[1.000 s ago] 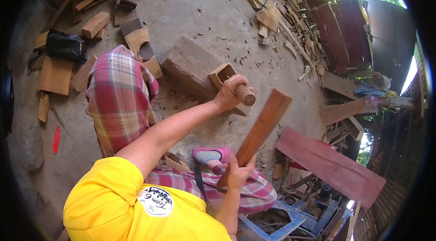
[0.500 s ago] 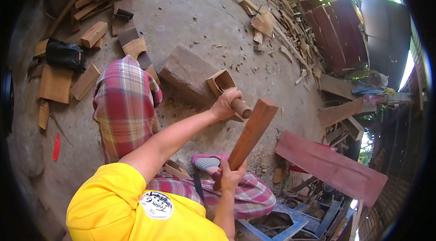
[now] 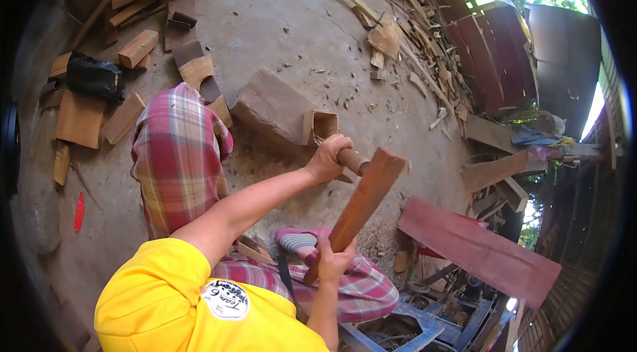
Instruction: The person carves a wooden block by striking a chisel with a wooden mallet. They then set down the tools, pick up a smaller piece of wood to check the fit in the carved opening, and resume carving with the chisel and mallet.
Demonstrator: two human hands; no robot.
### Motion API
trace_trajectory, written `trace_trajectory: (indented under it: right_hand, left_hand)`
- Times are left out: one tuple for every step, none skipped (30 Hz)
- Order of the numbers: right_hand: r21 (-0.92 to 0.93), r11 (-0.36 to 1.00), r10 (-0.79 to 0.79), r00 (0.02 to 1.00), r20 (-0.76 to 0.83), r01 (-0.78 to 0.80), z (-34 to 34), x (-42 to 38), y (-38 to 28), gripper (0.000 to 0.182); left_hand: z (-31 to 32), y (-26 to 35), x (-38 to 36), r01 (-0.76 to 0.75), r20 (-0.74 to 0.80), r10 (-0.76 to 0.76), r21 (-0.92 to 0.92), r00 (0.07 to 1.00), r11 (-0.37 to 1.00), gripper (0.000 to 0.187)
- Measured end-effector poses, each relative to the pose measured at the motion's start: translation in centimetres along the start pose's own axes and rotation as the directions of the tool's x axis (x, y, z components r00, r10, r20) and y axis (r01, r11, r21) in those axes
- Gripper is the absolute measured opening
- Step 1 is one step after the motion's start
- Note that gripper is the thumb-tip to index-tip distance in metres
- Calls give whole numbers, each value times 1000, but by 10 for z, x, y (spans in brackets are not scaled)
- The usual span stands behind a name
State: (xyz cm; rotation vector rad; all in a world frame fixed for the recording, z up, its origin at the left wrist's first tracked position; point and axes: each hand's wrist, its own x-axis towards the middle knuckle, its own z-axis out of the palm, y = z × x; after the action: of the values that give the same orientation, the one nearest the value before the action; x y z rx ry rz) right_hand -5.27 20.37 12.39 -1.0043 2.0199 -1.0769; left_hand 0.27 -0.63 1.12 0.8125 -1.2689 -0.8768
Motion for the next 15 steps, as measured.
trace_trajectory:
  right_hand:
    - [43, 998, -38, 998, -49, 40, -2, -1, -11, 46]
    - [104, 991, -78, 992, -101, 89, -5, -2, -18, 43]
    - [139, 975, -156, 979, -133, 174, -10, -1, -23, 41]
    - [171, 950, -232, 958, -167, 260, -13, -1, -25, 39]
    - [171, 950, -231, 958, -172, 260, -12, 0, -25, 39]
    - [171, 943, -254, 949, -187, 286, -10, 3, -23, 38]
    - [169, 934, -280, 939, -201, 315, -8, 6, -19, 37]
    - [94, 974, -184, 961, -205, 207, -6, 10, 2, 36]
    - [20, 994, -101, 992, -81, 103, 0, 11, 0, 36]
    - [-65, 998, -1, 999, 35, 3, 5, 11, 0, 37]
    - [19, 999, -26, 1000, 12, 26, 8, 10, 7, 46]
    - [18, 999, -30, 999, 21, 29, 7, 14, 7, 46]
    - [60, 998, 36, 999, 14, -37, 2, 15, 6, 43]
    - [105, 989, 108, 994, -1, -108, -4, 12, 6, 40]
    - [143, 988, 57, 998, -40, -50, -6, 11, 1, 36]
  left_hand:
    - [0, 2, 1, -41, -10, 41, -2, 999, 999, 21]
    - [1, 4, 4, -85, -22, 85, -4, 996, 996, 21]
    - [3, 5, 4, -81, -16, 80, -8, 997, 997, 21]
    - [5, 5, 5, -94, -38, 94, -4, 995, 996, 22]
    - [6, 6, 6, -111, -61, 111, 0, 992, 994, 24]
    - [6, 2, 4, -115, -61, 115, -2, 992, 993, 24]
    - [4, -4, -1, -48, -42, 47, -13, 998, 999, 24]
    - [4, -9, -4, 20, -26, -20, -24, 999, 1000, 23]
    - [5, -7, -5, 21, -37, -21, 2, 999, 1000, 24]
    - [7, -6, -4, 20, -39, -20, -2, 999, 1000, 24]
    - [6, -7, -2, 36, -50, -36, -12, 998, 999, 24]
    - [3, -6, 1, 54, -66, -55, -17, 996, 998, 24]
    - [-1, -6, 3, 64, -68, -65, -12, 996, 998, 24]
    - [-3, -8, 7, 88, 12, -87, -54, 996, 995, 19]
    - [-7, -6, 17, 107, 93, -98, -96, 991, 990, 16]
